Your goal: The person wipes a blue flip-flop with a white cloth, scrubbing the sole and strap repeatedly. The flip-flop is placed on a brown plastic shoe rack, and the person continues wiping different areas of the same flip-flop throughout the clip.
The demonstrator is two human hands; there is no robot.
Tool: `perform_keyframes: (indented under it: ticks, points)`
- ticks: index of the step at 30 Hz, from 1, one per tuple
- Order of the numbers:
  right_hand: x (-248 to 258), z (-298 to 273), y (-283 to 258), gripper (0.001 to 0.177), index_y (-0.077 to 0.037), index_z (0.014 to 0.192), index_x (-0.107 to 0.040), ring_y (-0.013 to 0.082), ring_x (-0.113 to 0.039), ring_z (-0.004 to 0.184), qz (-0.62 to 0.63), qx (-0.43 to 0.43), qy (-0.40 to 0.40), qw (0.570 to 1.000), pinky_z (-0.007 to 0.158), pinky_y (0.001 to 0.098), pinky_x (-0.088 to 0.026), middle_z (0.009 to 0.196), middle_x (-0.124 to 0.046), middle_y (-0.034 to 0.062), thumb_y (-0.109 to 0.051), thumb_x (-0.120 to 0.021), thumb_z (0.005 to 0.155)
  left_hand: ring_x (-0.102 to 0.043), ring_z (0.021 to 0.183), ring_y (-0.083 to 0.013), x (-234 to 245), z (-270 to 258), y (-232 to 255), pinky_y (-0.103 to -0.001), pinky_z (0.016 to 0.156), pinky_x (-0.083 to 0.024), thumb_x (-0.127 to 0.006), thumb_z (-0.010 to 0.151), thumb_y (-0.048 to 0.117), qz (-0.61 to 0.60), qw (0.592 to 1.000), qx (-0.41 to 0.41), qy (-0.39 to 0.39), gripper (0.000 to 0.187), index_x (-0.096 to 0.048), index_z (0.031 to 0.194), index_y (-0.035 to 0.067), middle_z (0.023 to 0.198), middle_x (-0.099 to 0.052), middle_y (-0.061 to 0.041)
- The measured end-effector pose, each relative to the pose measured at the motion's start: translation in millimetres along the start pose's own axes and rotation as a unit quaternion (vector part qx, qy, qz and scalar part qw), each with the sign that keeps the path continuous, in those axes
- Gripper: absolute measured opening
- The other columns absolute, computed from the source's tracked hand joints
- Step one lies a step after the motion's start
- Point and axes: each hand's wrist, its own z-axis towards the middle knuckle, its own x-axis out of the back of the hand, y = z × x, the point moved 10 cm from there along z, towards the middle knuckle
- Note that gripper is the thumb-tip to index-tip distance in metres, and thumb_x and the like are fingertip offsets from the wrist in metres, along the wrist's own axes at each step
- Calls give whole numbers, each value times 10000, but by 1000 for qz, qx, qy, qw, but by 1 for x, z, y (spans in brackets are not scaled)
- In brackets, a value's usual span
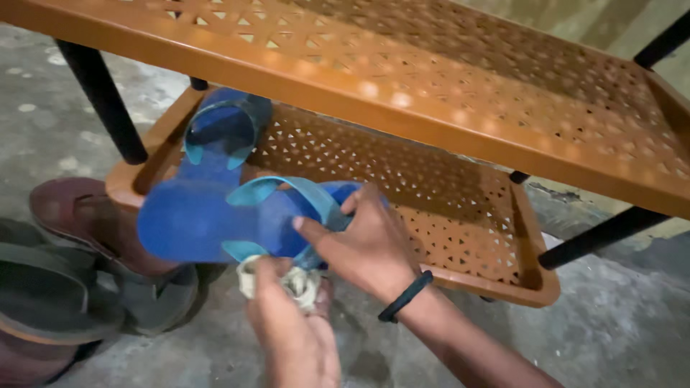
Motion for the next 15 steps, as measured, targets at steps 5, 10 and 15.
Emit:
perform_keyframes:
  ticks: [5, 10, 15]
  points:
    - [4, 10, 73, 454, -31, 984, -624, 235, -677, 687, 100, -74, 34, 992, 590, 373, -533, 757, -672, 96, -268, -850, 669, -507, 492, -154, -1, -21, -67, -332, 419, -344, -661, 873, 275, 185, 975, 111, -58, 174, -634, 931, 113, 668, -601, -19]
    - [16, 38, 150, 364, -27, 1002, -637, 159, -694, 672, 222, -111, -11, 969, 574, 303, -538, 789, -734, 86, -116, -834, 710, -647, 581, -65, -42, -74, -101, -243, 508, -515, -747, 849, 155, 408, 844, -4, -346, 118, -700, 893, 56, 668, -679, 2]
    - [5, 28, 211, 305, 27, 1011, -646, 177, -626, 521, 314, -156, -19, 936, 468, 298, -502, 765, -717, 121, -74, -817, 779, -572, 536, -104, -38, -58, -93, -290, 478, -437, -737, 833, 130, 359, 886, 48, -289, 115, -714, 911, 49, 675, -653, -20]
